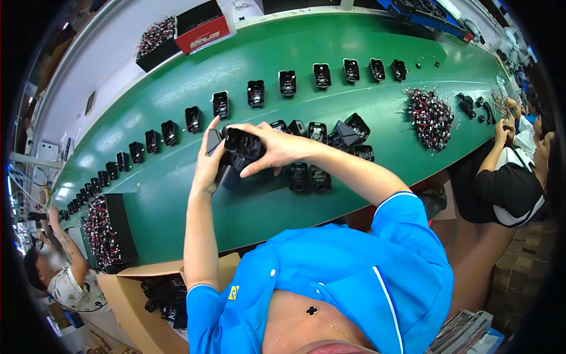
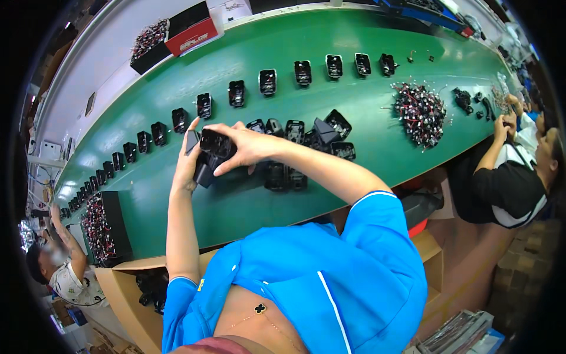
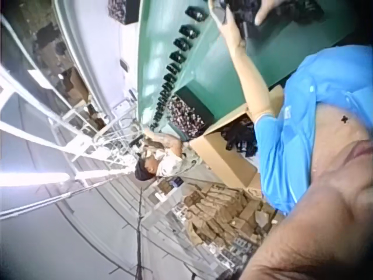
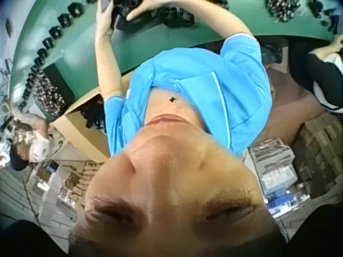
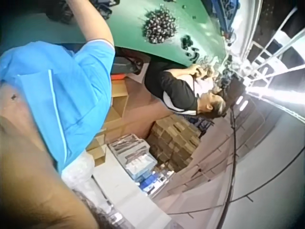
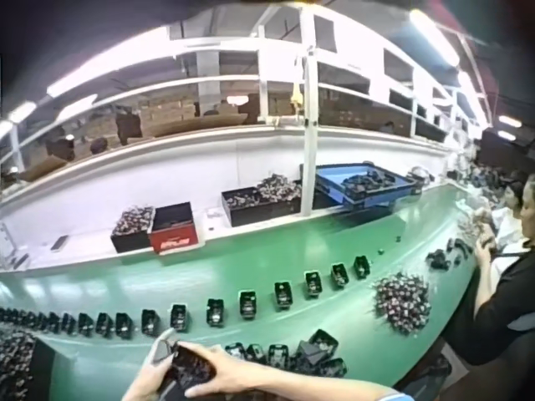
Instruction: Assembling small electronic housing components by hand at a manual station on a production line.
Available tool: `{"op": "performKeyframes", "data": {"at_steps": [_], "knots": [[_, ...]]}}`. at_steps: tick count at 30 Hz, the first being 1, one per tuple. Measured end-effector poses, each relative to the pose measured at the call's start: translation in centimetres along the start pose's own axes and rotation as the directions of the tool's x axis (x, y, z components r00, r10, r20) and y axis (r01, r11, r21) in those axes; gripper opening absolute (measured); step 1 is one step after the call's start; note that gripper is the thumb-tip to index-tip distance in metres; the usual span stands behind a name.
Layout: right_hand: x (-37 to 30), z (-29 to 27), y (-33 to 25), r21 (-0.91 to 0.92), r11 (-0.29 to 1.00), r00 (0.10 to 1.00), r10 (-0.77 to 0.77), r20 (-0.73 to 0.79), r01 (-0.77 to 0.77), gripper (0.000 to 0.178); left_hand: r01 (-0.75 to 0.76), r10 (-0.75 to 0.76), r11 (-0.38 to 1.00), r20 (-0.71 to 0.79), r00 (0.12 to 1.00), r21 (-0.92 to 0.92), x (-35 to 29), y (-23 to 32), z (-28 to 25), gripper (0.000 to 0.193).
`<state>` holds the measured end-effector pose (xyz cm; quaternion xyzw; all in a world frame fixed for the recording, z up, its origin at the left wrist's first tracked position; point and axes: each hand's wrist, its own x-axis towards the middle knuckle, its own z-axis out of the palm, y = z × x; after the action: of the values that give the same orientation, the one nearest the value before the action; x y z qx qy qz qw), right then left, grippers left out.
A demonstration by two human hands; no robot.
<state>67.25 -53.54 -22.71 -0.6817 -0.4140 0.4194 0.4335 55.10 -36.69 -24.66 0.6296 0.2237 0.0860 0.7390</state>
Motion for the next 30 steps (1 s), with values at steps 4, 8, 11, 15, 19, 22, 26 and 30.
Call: {"op": "performKeyframes", "data": {"at_steps": [4, 8, 11, 15, 19, 22, 26, 30], "knots": [[0.2, -0.5, 2.3, -0.182, 0.977, 0.991, -0.119, -0.057, 0.107, 0.083, -0.178, 0.223, 0.959, -0.197, 0.955, 0.223, 0.8, -3.4, 1.9, 0.054], [0.4, -0.9, 3.1, -0.278, 0.947, 0.983, -0.180, -0.037, 0.163, 0.073, -0.281, 0.476, 0.796, -0.268, 0.838, 0.536, 0.2, -5.5, 2.5, 0.053], [0.1, -1.1, 3.0, -0.322, 0.929, 0.981, -0.192, -0.003, 0.181, 0.067, -0.301, 0.637, 0.615, -0.234, 0.735, 0.729, -0.3, -6.2, 2.8, 0.053], [-0.6, -1.0, 2.4, -0.506, 0.841, 0.973, -0.230, -0.019, 0.189, 0.058, -0.327, 0.653, 0.549, -0.150, 0.743, 0.769, -1.1, -5.7, 3.4, 0.052], [-1.0, -0.6, 2.4, -0.571, 0.793, 0.953, -0.296, -0.058, 0.212, 0.055, -0.322, 0.609, 0.536, -0.093, 0.787, 0.780, -2.0, -4.7, 3.4, 0.054], [-1.4, -0.2, 2.1, -0.655, 0.725, 0.941, -0.333, -0.062, 0.213, 0.051, -0.311, 0.577, 0.564, -0.095, 0.811, 0.765, -2.7, -4.8, 2.7, 0.054], [-1.6, 0.4, 2.2, -0.687, 0.686, 0.935, -0.354, -0.025, 0.241, 0.055, -0.289, 0.505, 0.661, -0.125, 0.854, 0.692, -3.8, -5.2, 1.6, 0.052], [-2.5, 1.1, 2.0, -0.657, 0.701, 0.912, -0.407, -0.049, 0.278, 0.060, -0.244, 0.468, 0.794, -0.304, 0.830, 0.556, -5.2, -3.9, 0.8, 0.052]]}}
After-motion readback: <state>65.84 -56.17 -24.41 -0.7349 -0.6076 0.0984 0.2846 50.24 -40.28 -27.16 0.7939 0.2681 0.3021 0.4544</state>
